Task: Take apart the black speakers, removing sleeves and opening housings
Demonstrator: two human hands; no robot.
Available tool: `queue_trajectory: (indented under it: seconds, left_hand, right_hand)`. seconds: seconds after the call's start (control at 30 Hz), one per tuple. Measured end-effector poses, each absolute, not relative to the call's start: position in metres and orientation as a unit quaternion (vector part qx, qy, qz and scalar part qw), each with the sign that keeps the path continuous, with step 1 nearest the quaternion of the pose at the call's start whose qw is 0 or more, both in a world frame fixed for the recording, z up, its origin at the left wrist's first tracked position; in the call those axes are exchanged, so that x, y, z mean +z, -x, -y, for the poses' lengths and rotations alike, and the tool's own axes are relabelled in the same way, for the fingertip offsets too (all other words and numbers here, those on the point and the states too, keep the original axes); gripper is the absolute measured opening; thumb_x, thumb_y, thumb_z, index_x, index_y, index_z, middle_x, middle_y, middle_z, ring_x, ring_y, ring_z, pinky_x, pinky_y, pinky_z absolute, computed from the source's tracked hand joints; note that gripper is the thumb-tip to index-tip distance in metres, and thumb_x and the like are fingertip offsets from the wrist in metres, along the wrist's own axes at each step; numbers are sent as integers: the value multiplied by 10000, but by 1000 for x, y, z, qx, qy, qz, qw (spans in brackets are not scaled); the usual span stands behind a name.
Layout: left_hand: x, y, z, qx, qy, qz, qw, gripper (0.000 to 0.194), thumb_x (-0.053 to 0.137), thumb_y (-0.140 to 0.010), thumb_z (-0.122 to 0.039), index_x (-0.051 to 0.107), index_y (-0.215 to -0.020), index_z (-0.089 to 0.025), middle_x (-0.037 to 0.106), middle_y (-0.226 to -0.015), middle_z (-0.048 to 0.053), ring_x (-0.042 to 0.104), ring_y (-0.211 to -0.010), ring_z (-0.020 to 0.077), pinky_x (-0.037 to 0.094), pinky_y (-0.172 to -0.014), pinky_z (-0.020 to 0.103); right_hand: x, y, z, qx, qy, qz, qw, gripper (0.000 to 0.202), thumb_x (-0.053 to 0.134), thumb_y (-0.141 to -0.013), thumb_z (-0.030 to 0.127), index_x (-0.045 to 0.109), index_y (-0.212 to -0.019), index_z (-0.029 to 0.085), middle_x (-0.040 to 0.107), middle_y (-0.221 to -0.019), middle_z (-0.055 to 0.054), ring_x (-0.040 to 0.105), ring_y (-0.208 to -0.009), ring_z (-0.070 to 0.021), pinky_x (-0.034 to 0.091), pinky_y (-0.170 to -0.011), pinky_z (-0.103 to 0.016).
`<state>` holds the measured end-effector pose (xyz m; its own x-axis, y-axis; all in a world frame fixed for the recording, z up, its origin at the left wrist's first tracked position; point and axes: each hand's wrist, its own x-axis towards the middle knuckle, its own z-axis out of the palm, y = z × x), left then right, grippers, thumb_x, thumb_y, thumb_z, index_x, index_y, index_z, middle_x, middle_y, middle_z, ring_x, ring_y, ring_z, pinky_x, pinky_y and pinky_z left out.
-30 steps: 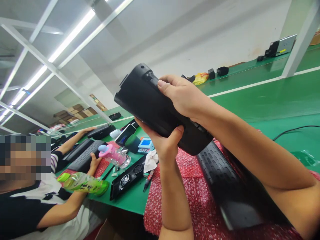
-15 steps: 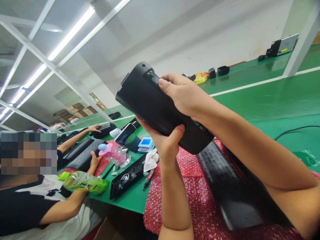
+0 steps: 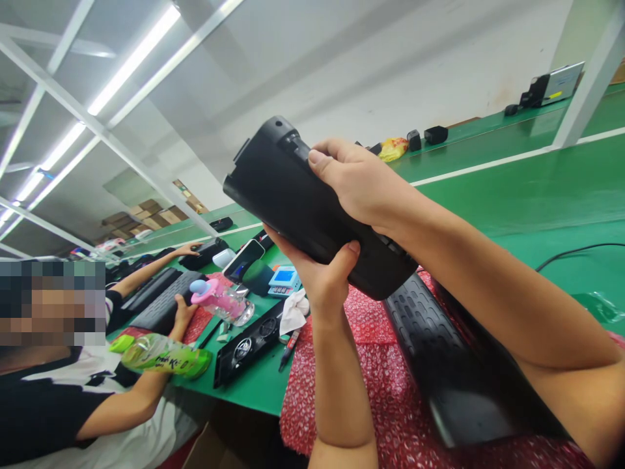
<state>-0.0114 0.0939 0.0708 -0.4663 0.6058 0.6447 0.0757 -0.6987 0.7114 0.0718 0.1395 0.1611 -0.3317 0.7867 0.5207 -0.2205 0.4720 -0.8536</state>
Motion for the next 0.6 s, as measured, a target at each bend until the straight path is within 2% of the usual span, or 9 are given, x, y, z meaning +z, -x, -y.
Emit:
queue_trajectory:
  seconds: [0.3,0.6]
  left_hand:
    - [69,13,-96,773,-504,-358,144,1188,720,-584,-216,7,-1521,-363,351,-1539,40,413,-1406,261,435,-1127,406]
    - [69,14,-93,773,-494,-360,172,1218,728,-579,-187,-17,-1529,-353,377,-1533,61,485,-1349,255,449,-1111,402]
  right_hand:
    - [160,-72,-140,465,203,673,538,193,473,-982,300,549,-860,172,613,-850,-14,624,-972,-198,460,-939,-371]
    - [162,-72,-138,455,221,680,530,190,451,-991,291,551,-882,171,608,-841,-19,617,-956,-196,457,-939,-370]
